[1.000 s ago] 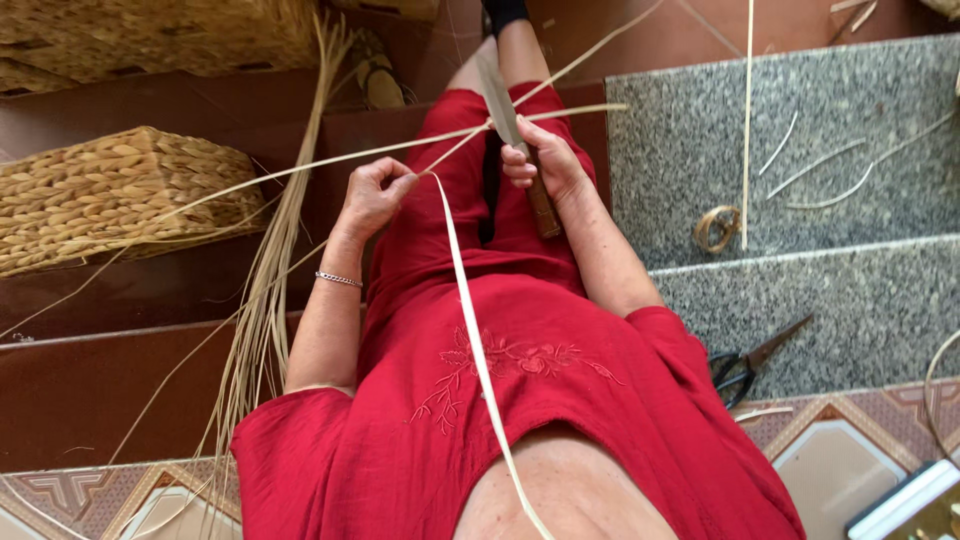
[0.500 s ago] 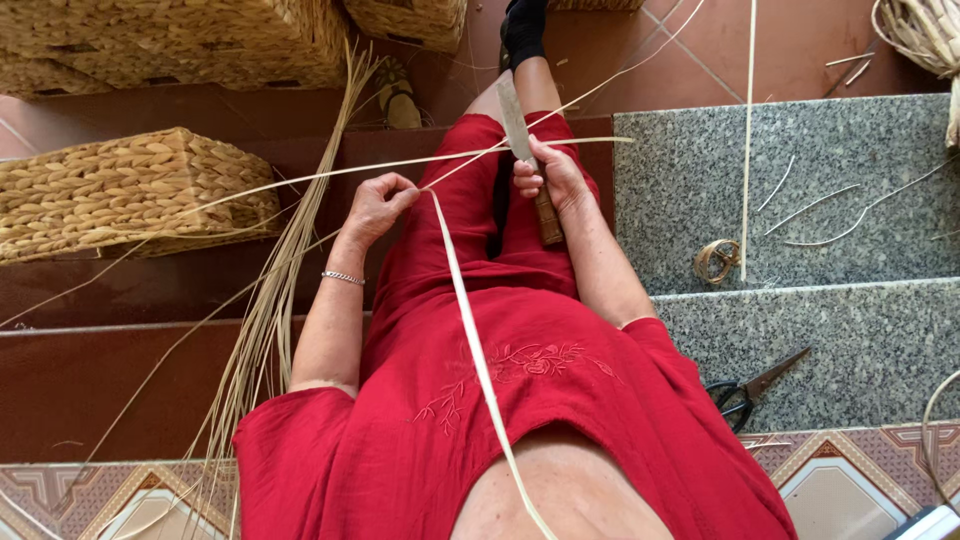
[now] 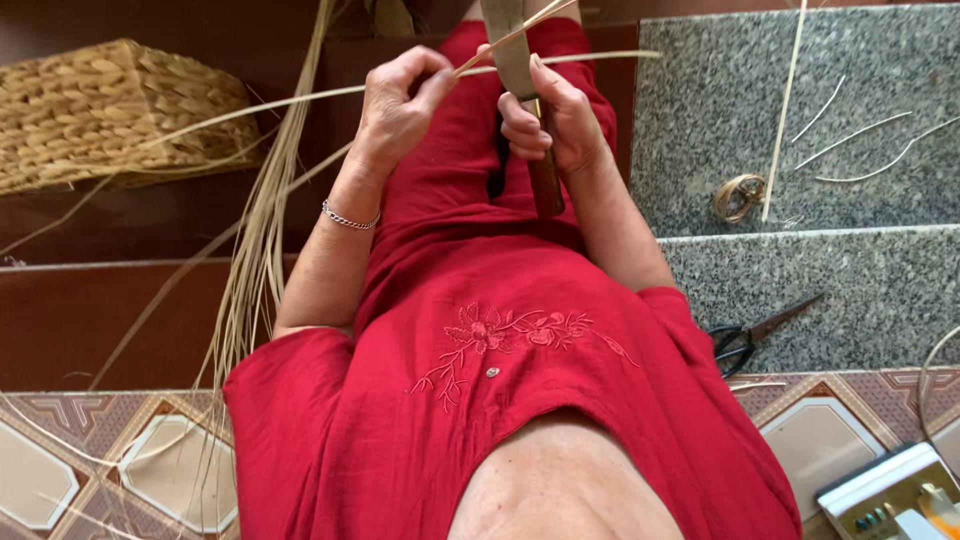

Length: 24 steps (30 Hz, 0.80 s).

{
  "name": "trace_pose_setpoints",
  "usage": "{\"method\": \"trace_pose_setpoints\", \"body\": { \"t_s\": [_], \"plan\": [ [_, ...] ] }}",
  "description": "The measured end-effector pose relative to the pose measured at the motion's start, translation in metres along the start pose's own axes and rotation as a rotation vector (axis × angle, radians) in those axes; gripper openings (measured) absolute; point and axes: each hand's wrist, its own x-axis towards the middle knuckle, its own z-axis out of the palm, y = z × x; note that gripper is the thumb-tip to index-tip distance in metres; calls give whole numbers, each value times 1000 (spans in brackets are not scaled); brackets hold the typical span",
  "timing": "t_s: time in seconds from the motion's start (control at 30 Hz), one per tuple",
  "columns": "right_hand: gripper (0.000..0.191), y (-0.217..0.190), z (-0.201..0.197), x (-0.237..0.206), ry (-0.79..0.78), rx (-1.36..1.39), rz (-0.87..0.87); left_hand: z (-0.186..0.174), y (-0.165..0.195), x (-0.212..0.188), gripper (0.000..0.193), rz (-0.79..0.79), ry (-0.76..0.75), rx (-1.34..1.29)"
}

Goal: The person sits on stairs and splits thin rattan rods into flat strips, using a knife to shave and divide the rattan and scissors to trim ends. They bend and flex the split strips, working through several rods one at a time and setting processed strips aside.

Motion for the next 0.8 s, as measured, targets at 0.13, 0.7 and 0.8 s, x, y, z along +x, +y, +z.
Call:
{"method": "trace_pose_setpoints", "body": {
  "t_s": [0.13, 0.7, 0.8],
  "plan": [
    [42, -2, 31, -14, -25, -59, -8, -2, 49, -8, 5, 113, -39, 19],
    [43, -1, 187, -58, -688, -251, 160, -67, 230, -85, 23, 696, -156, -93],
    [43, -4, 199, -54, -746, -286, 85, -75, 239, -95, 27, 671, -211, -92]
  ]
}}
